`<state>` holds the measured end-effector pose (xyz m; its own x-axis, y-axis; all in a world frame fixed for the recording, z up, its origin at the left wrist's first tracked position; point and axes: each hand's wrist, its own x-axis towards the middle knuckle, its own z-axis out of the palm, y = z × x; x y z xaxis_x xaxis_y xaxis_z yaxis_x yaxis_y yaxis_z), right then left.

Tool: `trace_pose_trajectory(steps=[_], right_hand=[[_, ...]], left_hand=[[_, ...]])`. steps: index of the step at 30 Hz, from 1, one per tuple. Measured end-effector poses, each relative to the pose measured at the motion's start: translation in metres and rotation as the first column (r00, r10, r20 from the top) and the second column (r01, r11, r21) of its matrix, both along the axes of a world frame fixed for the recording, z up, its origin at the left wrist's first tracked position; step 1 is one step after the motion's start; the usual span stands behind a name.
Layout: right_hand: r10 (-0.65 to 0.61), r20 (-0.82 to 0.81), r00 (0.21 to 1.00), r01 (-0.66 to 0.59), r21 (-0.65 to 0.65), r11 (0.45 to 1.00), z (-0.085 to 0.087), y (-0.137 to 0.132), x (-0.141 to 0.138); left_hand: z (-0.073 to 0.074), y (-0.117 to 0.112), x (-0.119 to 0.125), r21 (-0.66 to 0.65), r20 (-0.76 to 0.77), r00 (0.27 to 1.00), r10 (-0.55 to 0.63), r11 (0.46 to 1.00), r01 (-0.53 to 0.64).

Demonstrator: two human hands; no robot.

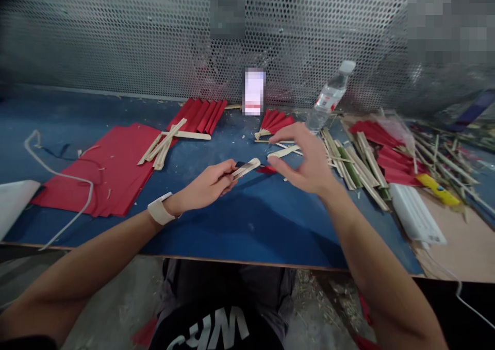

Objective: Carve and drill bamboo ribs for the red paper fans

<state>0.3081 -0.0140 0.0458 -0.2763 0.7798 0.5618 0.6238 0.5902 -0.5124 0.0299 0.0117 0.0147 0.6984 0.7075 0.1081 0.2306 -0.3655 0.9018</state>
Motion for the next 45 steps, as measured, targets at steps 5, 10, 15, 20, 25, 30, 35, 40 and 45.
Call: trace_pose_trajectory(steps=[5, 10, 15, 20, 25, 30, 35, 40, 45], right_hand=[[0.156, 0.074, 0.985, -0.148, -0.101, 0.984, -0.045, 0.028, -0.008], [0.317, -0.017, 0.948, -0.295, -0.417, 0.860, -0.054, 0.018, -0.016], [0.358, -0.284, 0.889, -0.457, -0.593, 0.663, -0.047, 0.000, -0.026], [0.239, -0.520, 0.820, -0.553, -0.610, 0.567, -0.044, -0.019, -0.042], [0.285, -0.689, 0.666, -0.726, -0.512, 0.460, -0.047, -0.034, -0.059], [0.249, -0.787, 0.565, -0.780, -0.411, 0.472, -0.055, -0.034, -0.064], [0.332, -0.704, 0.628, -0.741, -0.411, 0.531, -0.055, -0.033, -0.061], [0.375, -0.616, 0.693, -0.697, -0.440, 0.566, -0.055, -0.031, -0.060], [0.414, -0.543, 0.731, -0.671, -0.462, 0.580, -0.057, -0.027, -0.054]], left_hand=[[-0.003, 0.001, -0.001, -0.008, 0.060, 0.996, 0.066, 0.998, -0.065], [0.000, 0.001, -0.003, 0.276, -0.092, 0.993, 0.075, 0.960, -0.047], [-0.005, 0.001, -0.003, 0.657, -0.183, 0.968, 0.172, 0.754, -0.010], [-0.008, 0.002, -0.005, 0.833, 0.148, 0.950, 0.274, 0.484, -0.269], [-0.006, 0.003, -0.007, 0.874, 0.363, 0.909, 0.204, 0.265, -0.408], [-0.005, 0.006, -0.007, 0.898, 0.307, 0.934, 0.181, 0.271, -0.347], [-0.005, 0.008, -0.007, 0.937, 0.211, 0.974, 0.085, 0.266, -0.227], [0.000, 0.001, -0.007, 0.959, -0.037, 0.982, 0.185, 0.283, -0.017], [0.002, -0.003, -0.004, 0.915, -0.139, 0.985, 0.105, 0.395, 0.087]])
